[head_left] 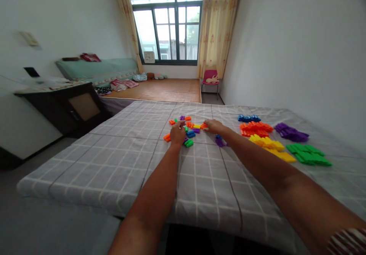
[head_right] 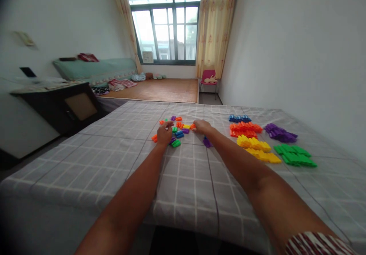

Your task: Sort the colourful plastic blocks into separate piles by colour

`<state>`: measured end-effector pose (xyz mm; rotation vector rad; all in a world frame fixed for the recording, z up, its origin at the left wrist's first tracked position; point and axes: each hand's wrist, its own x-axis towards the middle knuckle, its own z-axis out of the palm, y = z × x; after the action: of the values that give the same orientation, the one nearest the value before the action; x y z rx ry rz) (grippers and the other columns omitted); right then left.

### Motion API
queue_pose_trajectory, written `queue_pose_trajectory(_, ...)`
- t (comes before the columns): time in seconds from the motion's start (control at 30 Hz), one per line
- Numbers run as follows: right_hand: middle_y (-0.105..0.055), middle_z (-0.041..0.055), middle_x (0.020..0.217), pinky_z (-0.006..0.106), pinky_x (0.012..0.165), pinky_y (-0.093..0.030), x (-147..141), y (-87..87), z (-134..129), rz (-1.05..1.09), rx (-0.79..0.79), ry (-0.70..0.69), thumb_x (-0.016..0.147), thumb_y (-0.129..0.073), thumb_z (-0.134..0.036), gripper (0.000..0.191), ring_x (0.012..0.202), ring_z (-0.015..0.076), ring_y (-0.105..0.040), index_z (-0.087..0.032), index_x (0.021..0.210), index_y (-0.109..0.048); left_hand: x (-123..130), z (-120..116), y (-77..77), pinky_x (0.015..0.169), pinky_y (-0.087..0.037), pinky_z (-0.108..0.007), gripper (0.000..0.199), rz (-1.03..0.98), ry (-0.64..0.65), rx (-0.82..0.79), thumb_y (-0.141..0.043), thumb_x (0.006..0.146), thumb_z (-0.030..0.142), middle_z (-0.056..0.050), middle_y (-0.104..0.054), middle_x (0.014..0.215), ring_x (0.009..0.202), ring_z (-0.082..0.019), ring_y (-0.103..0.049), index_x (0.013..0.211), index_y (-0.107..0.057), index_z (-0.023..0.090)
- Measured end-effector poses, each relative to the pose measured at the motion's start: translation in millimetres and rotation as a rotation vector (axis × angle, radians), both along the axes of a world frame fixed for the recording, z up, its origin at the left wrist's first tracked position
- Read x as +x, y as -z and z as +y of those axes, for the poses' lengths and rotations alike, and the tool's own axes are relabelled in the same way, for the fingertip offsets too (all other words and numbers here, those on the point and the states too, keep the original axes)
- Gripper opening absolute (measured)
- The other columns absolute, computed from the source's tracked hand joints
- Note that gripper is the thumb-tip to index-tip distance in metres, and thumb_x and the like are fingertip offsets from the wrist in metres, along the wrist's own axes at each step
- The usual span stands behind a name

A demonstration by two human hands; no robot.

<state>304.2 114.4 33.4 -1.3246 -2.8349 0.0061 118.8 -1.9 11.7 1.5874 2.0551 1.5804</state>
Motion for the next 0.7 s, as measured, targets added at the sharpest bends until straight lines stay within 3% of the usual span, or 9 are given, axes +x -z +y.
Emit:
queue_pose_trajectory(0.13,-0.065,0.0114,0.12,0.028,0.082,-0.047,-7,3.9,3,0.037,-0.01,0.073,0.078,-0.066,-0.042,0.054,0.105,0.0227,-0.062,-0.02,0.126,-0.057,3,0,0.5,0.093,-0.05,-0.033,0.035,0.065,0.025,-0.03,-0.045,0.082,0.009,-0.005,-0.074,0.103,0.1,-0.018,-0.066,0.108,-0.068,0.019)
queue_pose_trajectory(0.27,-0.062,0.0129,0.123,0.03,0.093,-0.045,25,-13.4,3,0.167,0.076,0.004,0.074,-0.071,-0.034,0.061,0.11,0.0229,-0.058,-0.017,0.13,-0.055,0,2,2.5,0.093,-0.05,-0.034,0.037,0.107,0.042,-0.036,-0.045,0.081,0.009,-0.004,-0.074,0.102,0.099,-0.018,-0.067,0.109,-0.068,0.02)
queue_pose_trajectory(0.37,-0.064,0.0121,0.118,0.03,0.094,-0.045,88,-33.2,11,0.285,0.134,0.015,0.075,-0.069,-0.032,0.054,0.106,0.0218,-0.059,-0.016,0.126,-0.059,-4,4,3.2,0.092,-0.05,-0.034,0.035,0.151,0.025,-0.041,-0.046,0.08,0.011,-0.004,-0.074,0.101,0.098,-0.019,-0.067,0.105,-0.069,0.021)
queue_pose_trajectory(0.5,-0.068,0.0118,0.112,0.027,0.081,-0.049,204,-47.4,28,0.353,0.106,0.302,0.078,-0.066,-0.037,0.051,0.094,0.0207,-0.064,-0.014,0.123,-0.061,-7,6,4.2,0.09,-0.051,-0.033,0.034,0.205,0.023,-0.054,-0.045,0.08,0.013,-0.004,-0.074,0.1,0.097,-0.02,-0.067,0.102,-0.069,0.022)
queue_pose_trajectory(0.6,-0.071,0.0122,0.104,0.027,0.071,-0.049,273,-40.1,36,0.247,0.002,0.525,0.077,-0.067,-0.042,0.048,0.086,0.0216,-0.065,-0.012,0.114,-0.067,-8,8,5.4,0.091,-0.051,-0.034,0.033,0.246,0.029,-0.069,-0.046,0.08,0.014,-0.004,-0.074,0.101,0.098,-0.02,-0.067,0.103,-0.068,0.022)
queue_pose_trajectory(0.7,-0.073,0.0104,0.09,0.026,0.065,-0.046,304,-22.2,38,0.136,-0.085,0.606,0.075,-0.068,-0.043,0.038,0.078,0.0209,-0.065,-0.012,0.096,-0.074,-8,7,5.5,0.091,-0.051,-0.035,0.033,0.277,0.041,-0.089,-0.047,0.079,0.015,-0.004,-0.074,0.103,0.097,-0.021,-0.067,0.103,-0.068,0.022)
